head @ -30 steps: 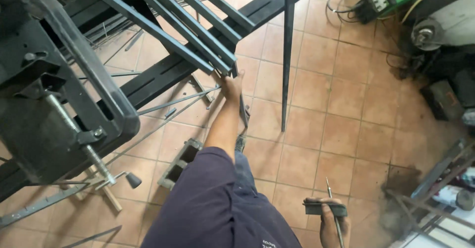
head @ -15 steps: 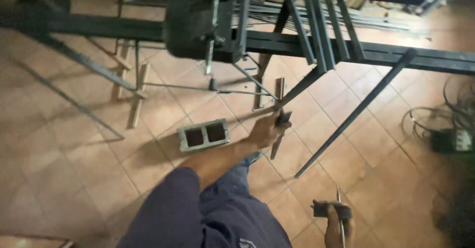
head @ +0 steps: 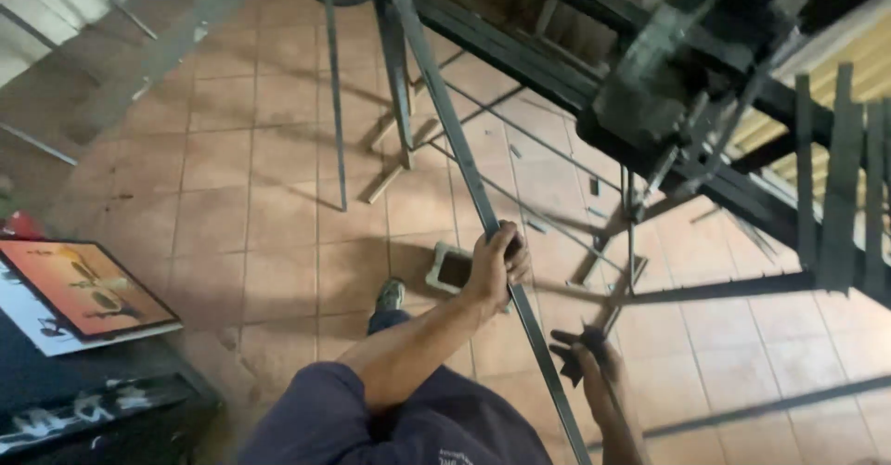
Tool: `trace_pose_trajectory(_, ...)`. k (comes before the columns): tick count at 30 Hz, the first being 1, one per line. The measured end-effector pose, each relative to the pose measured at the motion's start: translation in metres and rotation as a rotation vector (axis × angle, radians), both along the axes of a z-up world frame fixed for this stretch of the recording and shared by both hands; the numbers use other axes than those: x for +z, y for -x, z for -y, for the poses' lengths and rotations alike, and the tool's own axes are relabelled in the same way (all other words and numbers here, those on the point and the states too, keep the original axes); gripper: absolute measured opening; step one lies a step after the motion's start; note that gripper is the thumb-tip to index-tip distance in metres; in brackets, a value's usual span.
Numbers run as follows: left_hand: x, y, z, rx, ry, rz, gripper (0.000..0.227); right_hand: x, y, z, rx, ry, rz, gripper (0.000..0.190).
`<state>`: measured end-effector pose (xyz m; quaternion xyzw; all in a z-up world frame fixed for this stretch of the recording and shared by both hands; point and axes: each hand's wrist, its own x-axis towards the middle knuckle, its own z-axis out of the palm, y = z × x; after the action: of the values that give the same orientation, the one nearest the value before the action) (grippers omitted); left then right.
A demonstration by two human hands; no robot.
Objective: Measuring and cutting metal bars to length using a power chop saw in a workshop.
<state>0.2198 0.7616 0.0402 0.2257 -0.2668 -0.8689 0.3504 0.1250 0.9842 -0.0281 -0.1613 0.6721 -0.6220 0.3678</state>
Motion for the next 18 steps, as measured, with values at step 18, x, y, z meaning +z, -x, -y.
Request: trace_pose_trajectory(18,-0.021,0.028,0.525,-0.216,0.100,0.706,0.087,0.086,0.044,0.504,0.052,-0.831,-1.011,0.039)
